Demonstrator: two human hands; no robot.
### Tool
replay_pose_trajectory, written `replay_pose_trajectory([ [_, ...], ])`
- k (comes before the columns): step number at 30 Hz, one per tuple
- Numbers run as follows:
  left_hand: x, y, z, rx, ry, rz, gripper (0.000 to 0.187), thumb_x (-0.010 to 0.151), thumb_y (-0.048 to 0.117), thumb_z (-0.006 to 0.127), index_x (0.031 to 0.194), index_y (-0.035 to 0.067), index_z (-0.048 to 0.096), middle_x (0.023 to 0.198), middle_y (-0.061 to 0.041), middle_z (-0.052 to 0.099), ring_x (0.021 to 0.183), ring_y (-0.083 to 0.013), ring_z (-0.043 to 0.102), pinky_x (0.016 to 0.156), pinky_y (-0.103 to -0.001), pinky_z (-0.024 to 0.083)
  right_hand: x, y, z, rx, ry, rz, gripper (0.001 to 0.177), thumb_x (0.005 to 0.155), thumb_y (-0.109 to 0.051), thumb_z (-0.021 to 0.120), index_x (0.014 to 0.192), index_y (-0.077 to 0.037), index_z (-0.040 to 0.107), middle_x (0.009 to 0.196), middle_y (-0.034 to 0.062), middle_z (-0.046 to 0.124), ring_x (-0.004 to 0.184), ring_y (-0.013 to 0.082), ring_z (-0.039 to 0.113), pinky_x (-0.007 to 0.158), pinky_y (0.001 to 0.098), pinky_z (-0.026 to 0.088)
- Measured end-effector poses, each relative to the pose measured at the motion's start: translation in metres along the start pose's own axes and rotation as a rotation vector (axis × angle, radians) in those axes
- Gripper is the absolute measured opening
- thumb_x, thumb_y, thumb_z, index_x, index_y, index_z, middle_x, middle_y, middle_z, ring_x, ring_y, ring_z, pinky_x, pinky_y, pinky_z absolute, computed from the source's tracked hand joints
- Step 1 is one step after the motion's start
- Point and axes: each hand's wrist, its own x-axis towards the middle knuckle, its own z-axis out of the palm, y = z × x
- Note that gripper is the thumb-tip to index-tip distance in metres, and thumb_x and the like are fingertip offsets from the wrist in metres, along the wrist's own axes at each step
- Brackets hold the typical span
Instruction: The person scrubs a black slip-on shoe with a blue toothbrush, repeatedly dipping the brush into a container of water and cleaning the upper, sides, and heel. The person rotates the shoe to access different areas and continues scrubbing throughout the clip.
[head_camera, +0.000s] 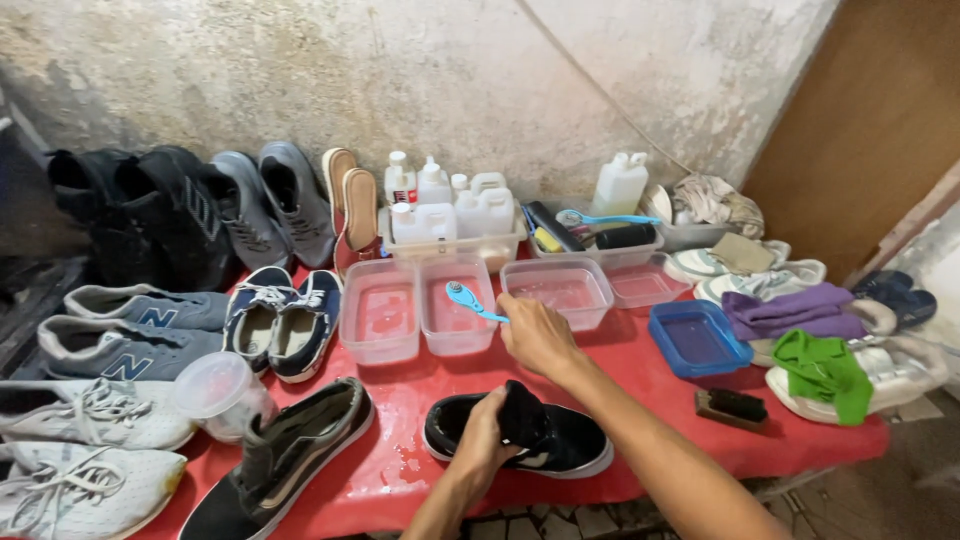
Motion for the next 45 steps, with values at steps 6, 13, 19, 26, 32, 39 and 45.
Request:
replay_pose_trajectory([
  [6, -0.004, 0.006, 0.0, 0.175, -0.018, -0.013, 0.026, 0.1, 0.037, 0.046, 0.099, 0.019, 0.064, 0.104, -0.006, 0.064, 0.1, -0.0177, 0.061, 0.087, -0.041, 0.055, 0.077, 0.004, 0.05, -0.462, 0.044, -0.181, 0.027, 0.087, 0.01, 0.045, 0.088, -0.009, 0.064, 0.086, 0.0168, 0.062, 0.078, 0.052, 0.069, 0.06, 0.062, 0.055],
  [13, -0.012, 0.014, 0.002, 0.342, -0.027, 0.003, 0.028, 0.098, 0.037, 0.044, 0.106, 0.018, 0.064, 0.114, -0.006, 0.061, 0.106, -0.0187, 0.057, 0.083, -0.039, 0.057, 0.06, -0.026, 0.024, -0.339, -0.132, -0.104, 0.032, 0.084, 0.016, 0.049, 0.097, -0.006, 0.069, 0.098, 0.0224, 0.066, 0.091, 0.0524, 0.069, 0.071, 0.0616, 0.057],
  [19, 0.002, 0.003, 0.002, 0.398, -0.007, 0.014, 0.016, 0.097, 0.026, 0.058, 0.104, 0.016, 0.068, 0.087, -0.004, 0.061, 0.074, -0.0139, 0.057, 0.058, -0.029, 0.052, 0.041, -0.035, -0.016, -0.254, -0.035, -0.171, 0.042, 0.09, 0.006, 0.049, 0.121, -0.012, 0.071, 0.113, 0.0221, 0.058, 0.091, 0.0548, 0.066, 0.068, 0.065, 0.053],
  [26, 0.0, 0.001, -0.006, 0.421, -0.233, 0.053, 0.013, 0.104, 0.024, 0.053, 0.094, 0.017, 0.053, 0.077, 0.0, 0.043, 0.062, -0.0102, 0.042, 0.057, -0.025, 0.039, -0.006, -0.029, -0.02, -0.047, 0.169, -0.165, 0.044, 0.097, 0.0, 0.044, 0.132, -0.011, 0.068, 0.094, 0.0198, 0.053, 0.074, 0.0495, 0.065, 0.062, 0.0612, 0.059],
  [32, -0.015, 0.011, 0.001, 0.337, -0.168, -0.066, 0.05, 0.1, 0.034, 0.049, 0.149, 0.031, 0.058, 0.131, -0.002, 0.068, 0.117, -0.0159, 0.064, 0.102, -0.041, 0.05, -0.023, 0.017, 0.024, -0.077, 0.008, -0.02, 0.037, 0.1, -0.018, 0.044, 0.128, -0.017, 0.069, 0.121, 0.0173, 0.061, 0.102, 0.0498, 0.065, 0.081, 0.0631, 0.053],
  [39, -0.019, 0.014, 0.001, 0.251, -0.111, -0.107, 0.054, 0.099, 0.035, 0.055, 0.153, 0.029, 0.055, 0.129, -0.006, 0.069, 0.117, -0.0182, 0.065, 0.101, -0.042, 0.053, -0.077, 0.013, -0.01, 0.13, 0.125, -0.031, 0.042, 0.095, -0.017, 0.048, 0.131, -0.02, 0.07, 0.112, 0.0166, 0.071, 0.106, 0.0394, 0.067, 0.09, 0.0522, 0.053],
  [45, -0.031, 0.02, 0.011, 0.241, -0.097, -0.11, 0.061, 0.098, 0.037, 0.05, 0.158, 0.026, 0.043, 0.149, -0.005, 0.063, 0.13, -0.0248, 0.064, 0.102, -0.048, 0.052, -0.171, 0.041, 0.018, 0.528, 0.185, 0.105, 0.043, 0.095, -0.021, 0.054, 0.134, -0.02, 0.072, 0.137, -0.0033, 0.074, 0.133, 0.0099, 0.065, 0.111, 0.0275, 0.047],
])
